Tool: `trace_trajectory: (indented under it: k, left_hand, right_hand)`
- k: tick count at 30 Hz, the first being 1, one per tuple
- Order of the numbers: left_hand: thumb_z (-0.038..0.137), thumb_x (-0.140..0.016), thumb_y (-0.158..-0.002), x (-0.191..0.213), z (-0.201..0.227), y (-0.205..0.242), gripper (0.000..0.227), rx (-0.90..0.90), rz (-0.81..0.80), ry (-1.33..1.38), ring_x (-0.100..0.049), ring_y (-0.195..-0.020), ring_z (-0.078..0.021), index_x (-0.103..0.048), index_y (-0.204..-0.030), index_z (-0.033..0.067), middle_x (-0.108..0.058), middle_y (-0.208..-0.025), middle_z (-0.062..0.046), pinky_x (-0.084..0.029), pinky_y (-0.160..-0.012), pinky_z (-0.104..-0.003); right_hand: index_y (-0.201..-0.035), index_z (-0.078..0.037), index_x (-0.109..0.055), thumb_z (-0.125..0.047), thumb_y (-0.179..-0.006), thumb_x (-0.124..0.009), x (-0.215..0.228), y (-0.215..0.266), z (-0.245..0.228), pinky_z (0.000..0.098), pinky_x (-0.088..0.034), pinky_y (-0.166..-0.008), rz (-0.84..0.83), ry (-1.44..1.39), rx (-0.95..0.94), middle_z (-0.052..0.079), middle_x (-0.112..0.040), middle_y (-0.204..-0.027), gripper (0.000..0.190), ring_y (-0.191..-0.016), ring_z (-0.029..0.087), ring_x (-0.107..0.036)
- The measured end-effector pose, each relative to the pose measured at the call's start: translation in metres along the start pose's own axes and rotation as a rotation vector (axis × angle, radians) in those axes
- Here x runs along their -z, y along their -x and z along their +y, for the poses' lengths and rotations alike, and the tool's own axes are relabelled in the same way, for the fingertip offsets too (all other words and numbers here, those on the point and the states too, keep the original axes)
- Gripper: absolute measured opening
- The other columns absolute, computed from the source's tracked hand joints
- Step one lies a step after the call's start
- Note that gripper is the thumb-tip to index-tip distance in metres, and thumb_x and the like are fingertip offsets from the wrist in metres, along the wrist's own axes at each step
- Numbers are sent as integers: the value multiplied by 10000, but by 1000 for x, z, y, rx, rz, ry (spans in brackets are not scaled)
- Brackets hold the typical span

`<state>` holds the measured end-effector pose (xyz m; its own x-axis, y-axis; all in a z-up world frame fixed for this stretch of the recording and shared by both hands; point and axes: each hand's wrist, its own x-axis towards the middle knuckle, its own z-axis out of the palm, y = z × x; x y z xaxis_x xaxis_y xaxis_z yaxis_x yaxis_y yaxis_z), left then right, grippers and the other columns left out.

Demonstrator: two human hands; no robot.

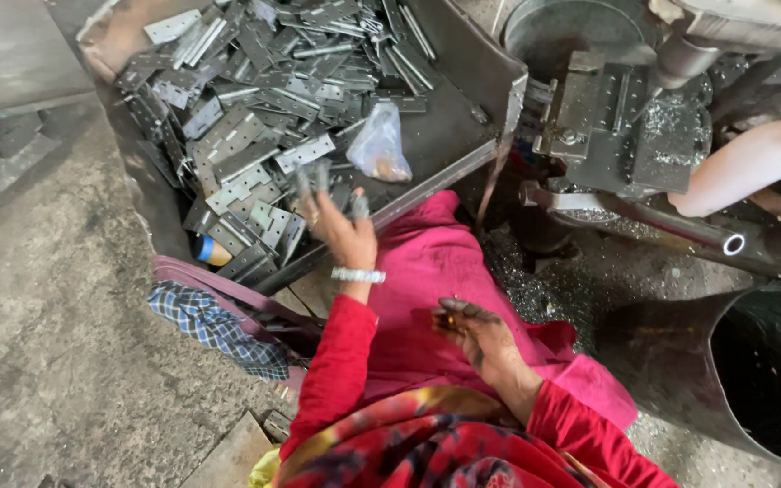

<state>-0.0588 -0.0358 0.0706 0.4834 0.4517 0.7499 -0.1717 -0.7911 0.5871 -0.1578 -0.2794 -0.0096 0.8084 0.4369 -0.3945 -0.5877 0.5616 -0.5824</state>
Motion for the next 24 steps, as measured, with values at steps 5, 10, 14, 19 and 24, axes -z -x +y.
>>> trace_trajectory:
  k: [5,10,14,19,24]
  left_hand:
    - [349,-602,-1046,23,-19,38,584,102,-208,-290,-357,-1503,-452,-463,-1532,55,-433,-1578,-243,-193,-1262,-580]
    - [353,-601,-1056,13,-39,56,531,111,-300,-379,-426,-1469,-392,-494,-1480,53,-453,-1568,-227,-312,-1175,-557]
    - [343,-581,-1049,13,-43,51,511,92,-324,-350,-460,-1463,-320,-496,-1484,88,-425,-1622,-188,-372,-1014,-497]
    - [366,-585,-1030,17,-29,53,548,61,-309,-396,-475,-1443,-295,-499,-1530,158,-425,-1624,-122,-377,-1007,-488]
    - [382,-601,-1020,22,-27,44,513,57,-288,-401,-499,-1405,-314,-535,-1478,161,-476,-1581,-109,-385,-1037,-501]
  right_hand:
    - [-1332,54,-578,-443,-1090,-431,-57,13,-53,474,-430,-1164,-95,-132,92,161,-659,-1279,572,-1222,301,-608]
    - [-1563,65,-354,-557,-1052,-357,-116,36,-108,435,-326,-1292,-249,-79,228,225,-508,-1538,804,-1466,320,-475]
    - [-1616,85,-249,-616,-1028,-385,-175,73,-137,439,-291,-1328,-314,42,269,264,-422,-1606,925,-1517,340,-425]
    - [-1609,71,-241,-648,-968,-460,-212,148,-152,441,-301,-1285,-292,139,172,280,-422,-1581,988,-1463,347,-438]
    - [-1559,42,-333,-587,-991,-513,-218,147,-161,461,-355,-1228,-443,383,95,268,-499,-1497,867,-1386,352,-501]
